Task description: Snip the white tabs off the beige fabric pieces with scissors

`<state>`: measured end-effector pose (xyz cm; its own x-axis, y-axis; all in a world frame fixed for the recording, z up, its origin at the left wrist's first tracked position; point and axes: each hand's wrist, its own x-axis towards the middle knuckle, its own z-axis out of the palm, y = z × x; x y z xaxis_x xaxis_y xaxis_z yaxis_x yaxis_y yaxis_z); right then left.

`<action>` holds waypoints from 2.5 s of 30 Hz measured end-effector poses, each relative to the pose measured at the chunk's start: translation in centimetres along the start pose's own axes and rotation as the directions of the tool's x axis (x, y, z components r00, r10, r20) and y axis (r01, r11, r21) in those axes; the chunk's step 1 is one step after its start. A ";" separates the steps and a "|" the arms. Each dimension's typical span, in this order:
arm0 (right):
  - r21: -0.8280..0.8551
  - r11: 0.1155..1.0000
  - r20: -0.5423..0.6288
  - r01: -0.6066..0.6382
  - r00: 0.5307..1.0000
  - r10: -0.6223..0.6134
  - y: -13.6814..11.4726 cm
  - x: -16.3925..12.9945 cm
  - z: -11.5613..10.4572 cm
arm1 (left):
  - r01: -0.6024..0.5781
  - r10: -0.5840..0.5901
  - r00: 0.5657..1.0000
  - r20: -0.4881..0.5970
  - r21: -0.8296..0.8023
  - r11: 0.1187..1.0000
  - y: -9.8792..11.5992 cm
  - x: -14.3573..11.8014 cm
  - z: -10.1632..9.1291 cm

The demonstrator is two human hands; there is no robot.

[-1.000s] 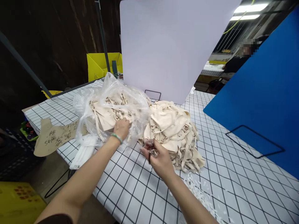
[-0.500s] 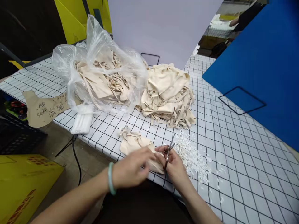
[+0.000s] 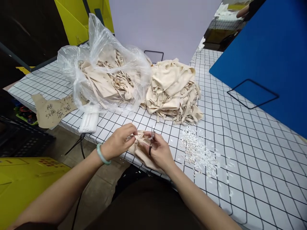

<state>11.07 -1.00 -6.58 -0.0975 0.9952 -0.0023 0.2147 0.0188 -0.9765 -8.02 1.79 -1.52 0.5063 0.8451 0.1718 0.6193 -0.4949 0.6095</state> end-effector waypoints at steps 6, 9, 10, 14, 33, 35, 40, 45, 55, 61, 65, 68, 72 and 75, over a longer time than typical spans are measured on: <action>0.083 0.994 -0.024 0.076 0.997 -0.075 -1.1 1.4 -1.1 | 0.350 -0.203 0.931 0.302 -0.587 0.730 3.8 -1.1 -1.2; 0.022 0.987 -0.078 0.162 0.984 -0.160 -2.3 1.7 -2.2 | 0.531 -0.207 0.847 0.489 -0.774 0.344 4.4 -1.2 0.5; 0.026 0.983 -0.073 0.183 0.981 -0.181 -2.6 1.7 -2.6 | 0.542 -0.242 0.837 0.491 -0.802 0.250 4.6 -1.2 1.1; 0.006 0.973 -0.076 0.229 0.971 -0.228 -2.2 0.8 -4.3 | 0.465 -0.365 0.856 0.366 -0.854 0.234 4.8 -1.3 2.8; -0.313 0.949 0.009 0.046 0.999 -0.045 -1.4 -5.4 -7.2 | 0.057 -0.193 0.976 -0.104 -0.730 0.681 7.5 1.3 6.5; -0.411 0.911 0.044 0.042 0.999 -0.026 -1.9 -5.7 -8.3 | 0.030 -0.139 0.985 -0.102 -0.695 0.719 7.7 1.2 6.7; -0.491 0.871 0.073 0.034 0.997 0.002 -2.4 -6.0 -8.9 | -0.044 -0.034 0.993 -0.111 -0.631 0.774 8.1 1.5 7.1; -0.484 0.873 0.082 0.062 0.996 -0.025 -2.2 -6.2 -9.1 | -0.107 0.043 0.991 -0.123 -0.584 0.804 8.2 1.5 7.1; -0.476 0.875 0.102 0.090 0.994 -0.046 -2.2 -6.1 -9.2 | -0.157 0.102 0.987 -0.128 -0.559 0.815 8.2 1.4 7.3; -0.468 0.878 0.091 0.104 0.993 -0.069 -2.2 -6.1 -9.2 | -0.186 0.132 0.982 -0.135 -0.570 0.800 8.2 1.4 7.4; -0.473 0.874 0.071 0.111 0.994 -0.088 -2.2 -6.2 -9.2 | -0.209 0.155 0.978 -0.143 -0.558 0.803 8.2 1.4 7.5; -0.477 0.872 0.063 0.112 0.994 -0.093 -2.1 -6.4 -9.1 | -0.206 0.152 0.978 -0.143 -0.545 0.813 8.3 1.4 7.5; -0.502 0.862 0.028 0.072 0.997 -0.067 -1.5 -6.8 -9.4 | -0.200 0.165 0.980 -0.113 -0.521 0.830 8.6 1.7 7.7; -0.526 0.850 -0.029 0.012 0.999 -0.032 -1.0 -7.5 -10.0 | -0.218 0.206 0.975 -0.081 -0.524 0.824 8.9 2.5 8.2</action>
<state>21.27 -7.49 -3.41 -0.0757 0.9965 0.0355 0.6925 0.0782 -0.7172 3.70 -2.15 -2.02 0.5730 0.7382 0.3558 0.0855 -0.4857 0.8699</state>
